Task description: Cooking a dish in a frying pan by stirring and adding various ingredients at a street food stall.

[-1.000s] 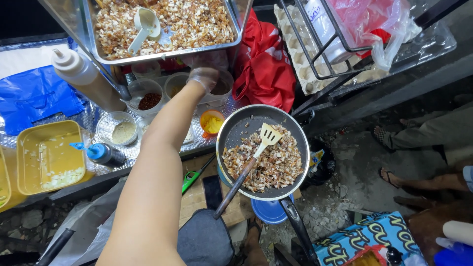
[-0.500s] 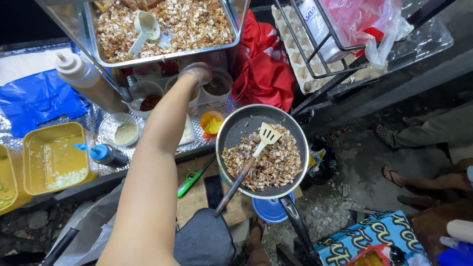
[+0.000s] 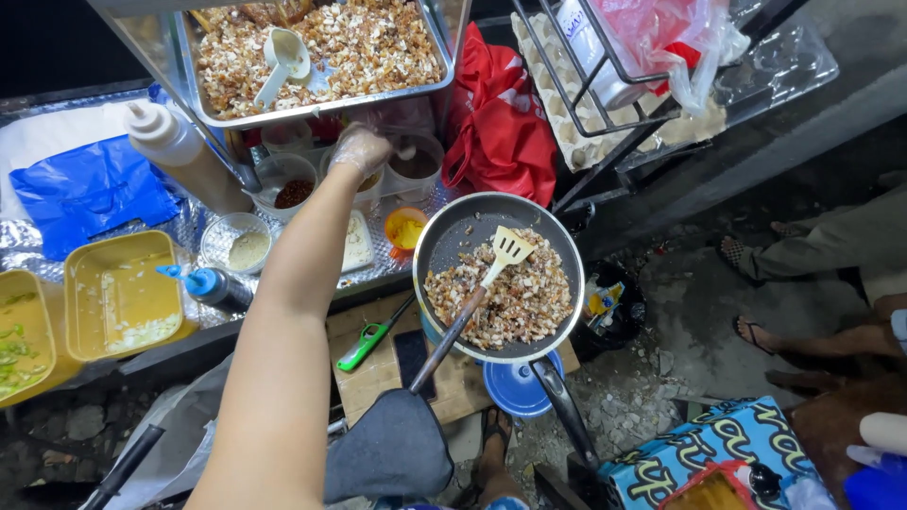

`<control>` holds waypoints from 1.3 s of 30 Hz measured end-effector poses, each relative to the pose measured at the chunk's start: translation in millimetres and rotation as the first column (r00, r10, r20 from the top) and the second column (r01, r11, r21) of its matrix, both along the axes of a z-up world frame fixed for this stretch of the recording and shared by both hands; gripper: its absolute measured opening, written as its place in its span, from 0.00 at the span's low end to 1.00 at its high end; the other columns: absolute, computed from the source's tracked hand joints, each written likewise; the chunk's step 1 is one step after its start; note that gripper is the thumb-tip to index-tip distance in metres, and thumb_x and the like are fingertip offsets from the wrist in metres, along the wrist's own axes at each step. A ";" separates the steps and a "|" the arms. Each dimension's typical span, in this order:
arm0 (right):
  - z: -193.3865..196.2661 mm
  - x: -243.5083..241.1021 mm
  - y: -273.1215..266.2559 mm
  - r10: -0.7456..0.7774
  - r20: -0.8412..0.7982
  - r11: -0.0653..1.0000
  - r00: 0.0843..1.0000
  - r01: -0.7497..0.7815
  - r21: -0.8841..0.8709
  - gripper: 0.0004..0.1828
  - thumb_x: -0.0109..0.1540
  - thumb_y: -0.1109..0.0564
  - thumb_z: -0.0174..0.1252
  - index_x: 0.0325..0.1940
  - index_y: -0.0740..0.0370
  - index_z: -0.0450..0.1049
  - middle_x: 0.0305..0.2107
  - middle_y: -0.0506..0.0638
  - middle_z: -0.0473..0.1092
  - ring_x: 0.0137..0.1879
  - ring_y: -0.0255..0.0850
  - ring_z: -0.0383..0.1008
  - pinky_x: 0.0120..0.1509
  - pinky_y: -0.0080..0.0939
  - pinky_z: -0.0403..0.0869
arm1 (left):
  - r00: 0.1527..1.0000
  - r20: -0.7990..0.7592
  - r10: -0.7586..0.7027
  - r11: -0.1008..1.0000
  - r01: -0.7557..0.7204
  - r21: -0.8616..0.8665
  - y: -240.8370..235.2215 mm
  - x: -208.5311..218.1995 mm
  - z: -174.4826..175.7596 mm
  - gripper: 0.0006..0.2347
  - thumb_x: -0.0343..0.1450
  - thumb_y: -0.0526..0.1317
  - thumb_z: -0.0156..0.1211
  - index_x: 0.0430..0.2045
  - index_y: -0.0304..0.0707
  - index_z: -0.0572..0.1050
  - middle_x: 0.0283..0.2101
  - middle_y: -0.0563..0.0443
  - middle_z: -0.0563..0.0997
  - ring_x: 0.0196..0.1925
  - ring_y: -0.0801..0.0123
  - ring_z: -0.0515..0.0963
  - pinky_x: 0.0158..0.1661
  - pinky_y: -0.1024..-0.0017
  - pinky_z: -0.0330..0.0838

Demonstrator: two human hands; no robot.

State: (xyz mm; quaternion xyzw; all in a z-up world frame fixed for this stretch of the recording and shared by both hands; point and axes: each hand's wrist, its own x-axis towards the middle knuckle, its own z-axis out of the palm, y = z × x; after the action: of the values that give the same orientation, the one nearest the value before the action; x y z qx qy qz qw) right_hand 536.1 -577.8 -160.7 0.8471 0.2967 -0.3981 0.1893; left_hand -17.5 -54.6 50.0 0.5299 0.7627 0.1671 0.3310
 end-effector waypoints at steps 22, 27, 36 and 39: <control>-99.7 144.5 -7.5 -0.592 -0.532 0.604 0.606 0.770 0.205 0.17 0.64 0.49 0.62 0.52 0.62 0.74 0.40 0.59 0.77 0.36 0.48 0.75 0.42 0.47 0.70 | 0.986 -0.164 -0.041 0.950 0.090 0.299 -184.0 222.8 130.4 0.13 0.69 0.42 0.49 0.29 0.48 0.85 0.36 0.42 0.84 0.43 0.44 0.81 0.43 0.50 0.73; -132.1 186.4 -31.0 -0.656 -0.449 0.618 0.607 0.773 0.143 0.17 0.65 0.49 0.61 0.47 0.68 0.75 0.38 0.59 0.76 0.33 0.50 0.74 0.41 0.54 0.72 | 0.987 -0.158 0.009 0.981 0.022 0.192 -198.4 239.0 148.1 0.15 0.74 0.46 0.45 0.30 0.44 0.82 0.40 0.40 0.83 0.45 0.43 0.80 0.47 0.50 0.73; -117.5 175.8 -19.1 -0.489 -0.105 0.869 0.866 0.494 0.025 0.21 0.58 0.46 0.68 0.34 0.69 0.88 0.30 0.51 0.81 0.39 0.41 0.77 0.47 0.43 0.68 | 0.938 -0.343 0.046 0.946 0.069 0.316 -235.5 173.6 116.9 0.14 0.68 0.43 0.50 0.31 0.49 0.87 0.40 0.47 0.86 0.44 0.51 0.82 0.47 0.54 0.75; -111.8 170.8 -5.8 -0.540 -0.081 0.840 0.838 0.543 0.011 0.21 0.60 0.46 0.69 0.33 0.70 0.88 0.29 0.49 0.80 0.38 0.38 0.76 0.47 0.42 0.69 | 0.865 -0.501 -0.005 0.922 0.198 0.333 -245.2 153.9 108.9 0.14 0.70 0.38 0.45 0.28 0.42 0.84 0.33 0.46 0.84 0.36 0.55 0.80 0.37 0.57 0.77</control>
State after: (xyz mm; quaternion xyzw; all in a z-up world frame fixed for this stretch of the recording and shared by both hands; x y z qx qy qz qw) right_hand 706.9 -583.5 -272.5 0.8839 0.0588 -0.4618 0.0439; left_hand 136.4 -299.7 158.9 0.6478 0.7462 0.1509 0.0280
